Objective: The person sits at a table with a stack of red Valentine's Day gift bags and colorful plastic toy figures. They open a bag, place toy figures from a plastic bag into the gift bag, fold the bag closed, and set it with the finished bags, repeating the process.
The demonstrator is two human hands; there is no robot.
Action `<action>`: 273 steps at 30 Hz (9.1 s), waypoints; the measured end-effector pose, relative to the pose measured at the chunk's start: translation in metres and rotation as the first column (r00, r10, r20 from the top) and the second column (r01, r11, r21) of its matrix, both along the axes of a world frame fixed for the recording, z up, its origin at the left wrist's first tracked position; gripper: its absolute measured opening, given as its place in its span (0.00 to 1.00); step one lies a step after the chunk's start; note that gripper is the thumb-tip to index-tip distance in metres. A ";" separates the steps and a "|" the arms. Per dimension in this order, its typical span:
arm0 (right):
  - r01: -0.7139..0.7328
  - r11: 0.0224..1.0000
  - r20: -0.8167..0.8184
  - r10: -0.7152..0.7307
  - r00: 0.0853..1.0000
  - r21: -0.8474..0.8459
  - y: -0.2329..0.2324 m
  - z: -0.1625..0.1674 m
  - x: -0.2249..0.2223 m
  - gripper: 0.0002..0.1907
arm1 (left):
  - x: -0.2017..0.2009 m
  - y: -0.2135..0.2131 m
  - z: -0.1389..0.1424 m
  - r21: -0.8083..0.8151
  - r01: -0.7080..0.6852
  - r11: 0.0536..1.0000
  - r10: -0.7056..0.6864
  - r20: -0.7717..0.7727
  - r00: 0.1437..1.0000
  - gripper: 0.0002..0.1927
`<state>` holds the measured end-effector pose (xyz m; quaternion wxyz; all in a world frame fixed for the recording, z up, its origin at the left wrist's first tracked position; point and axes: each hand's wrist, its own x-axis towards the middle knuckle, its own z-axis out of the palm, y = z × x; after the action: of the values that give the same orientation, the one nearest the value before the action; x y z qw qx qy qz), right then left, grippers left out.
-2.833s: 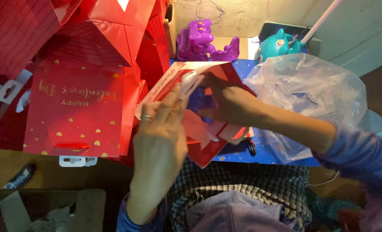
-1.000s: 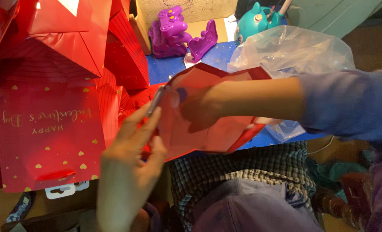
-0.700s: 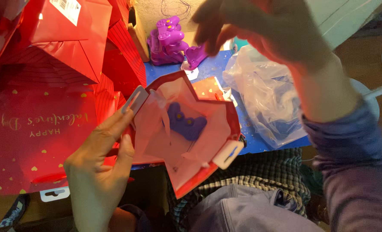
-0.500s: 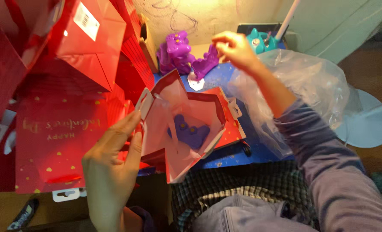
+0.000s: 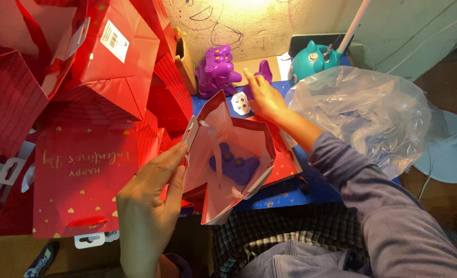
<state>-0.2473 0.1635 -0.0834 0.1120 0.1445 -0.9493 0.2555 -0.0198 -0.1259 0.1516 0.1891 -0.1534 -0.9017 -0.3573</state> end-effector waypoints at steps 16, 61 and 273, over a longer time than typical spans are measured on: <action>0.208 0.887 0.220 -0.125 0.967 -0.412 0.043 -0.042 0.030 0.46 | 0.003 0.011 -0.001 -0.100 -0.017 0.995 0.014 -0.037 0.999 0.17; -0.868 0.478 0.880 0.345 0.326 0.134 -0.069 0.273 0.165 0.31 | 0.023 0.002 0.006 -0.246 0.365 0.898 -0.343 0.128 0.931 0.47; 0.119 0.496 0.255 0.216 0.943 -0.860 -0.002 0.016 0.105 0.14 | -0.080 0.055 -0.211 0.829 -0.070 0.556 0.005 0.081 0.997 0.30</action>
<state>-0.1418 0.1619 -0.0672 0.0016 0.0511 -0.6923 0.7198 -0.0997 -0.0713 -0.0593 0.2154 -0.0146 -0.6362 -0.7407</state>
